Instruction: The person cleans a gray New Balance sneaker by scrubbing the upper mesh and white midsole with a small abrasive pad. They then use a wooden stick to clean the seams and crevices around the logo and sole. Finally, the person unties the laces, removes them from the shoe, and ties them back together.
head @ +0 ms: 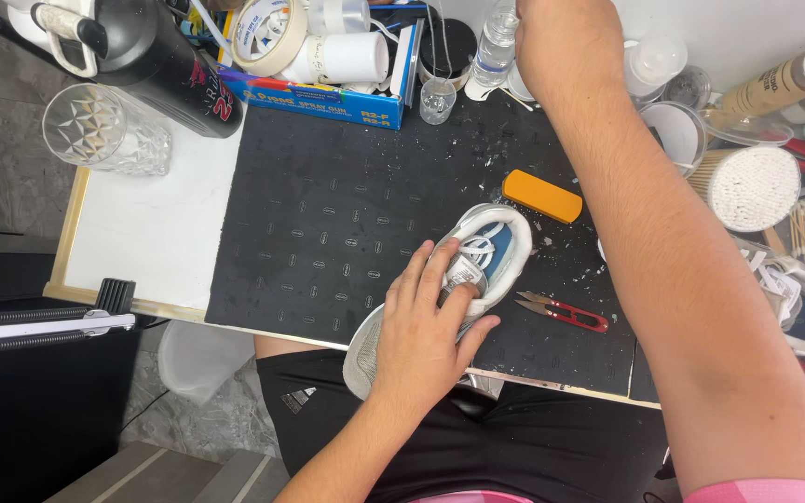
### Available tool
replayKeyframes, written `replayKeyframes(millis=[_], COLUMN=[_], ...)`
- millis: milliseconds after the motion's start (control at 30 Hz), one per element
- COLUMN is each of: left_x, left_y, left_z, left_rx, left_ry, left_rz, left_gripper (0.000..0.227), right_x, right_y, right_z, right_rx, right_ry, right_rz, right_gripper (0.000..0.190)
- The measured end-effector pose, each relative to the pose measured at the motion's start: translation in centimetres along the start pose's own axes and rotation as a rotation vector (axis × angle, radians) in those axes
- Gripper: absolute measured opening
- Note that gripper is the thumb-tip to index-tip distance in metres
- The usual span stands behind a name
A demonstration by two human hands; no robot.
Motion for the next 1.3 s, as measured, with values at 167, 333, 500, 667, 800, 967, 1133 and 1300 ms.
replayKeyframes(millis=[167,333,500,667,800,967,1133,1300], left_x=[-0.7,-0.9,-2.1,-3.6,-5.0,-5.8,-6.1,-6.6], left_y=[-0.4,-4.3,-8.0,-8.6,-7.0,-4.8,-5.0,-7.2], left_z=[0.6,2.4,2.3,2.7,3.3,1.0,0.6,0.5], left_rx=[0.045,0.348,0.65,0.589,0.337,0.208,0.226,0.322], left_ry=[0.025,0.111,0.075,-0.009,-0.034,-0.078,-0.007,-0.117], left_rz=[0.018,0.164,0.343,0.328,0.129,0.128,0.024,0.169], left_gripper=[0.041,0.031,0.031,0.032,0.039,0.047,0.039,0.037], right_x=[0.9,6.1,17.0,25.2,27.9,28.0,28.1,28.4], right_y=[-1.7,-0.4,0.8,-0.8,-2.8,-3.0,-1.7,-1.6], right_z=[5.4,12.5,13.7,8.8,6.3,7.0,6.9,6.0], right_rx=[-0.106,-0.7,-1.324,-1.528,-1.57,-1.393,-1.348,-1.259], right_ry=[0.186,0.057,-0.09,-0.244,-0.323,-0.298,-0.267,-0.332], right_rz=[0.083,-0.13,-0.417,-0.59,-0.632,-0.614,-0.593,-0.664], right_gripper=[0.003,0.009,0.011,0.015,0.014,0.011,0.01,0.008])
Point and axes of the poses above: each hand's wrist, its own x-axis away from the middle knuckle, its own z-axis out of the back of the hand, y = z × x, the point moved 7 cm from there along -x, towards the middle knuckle, and after that the axes turned 13 degrees about -z, right-handed, at the moved point
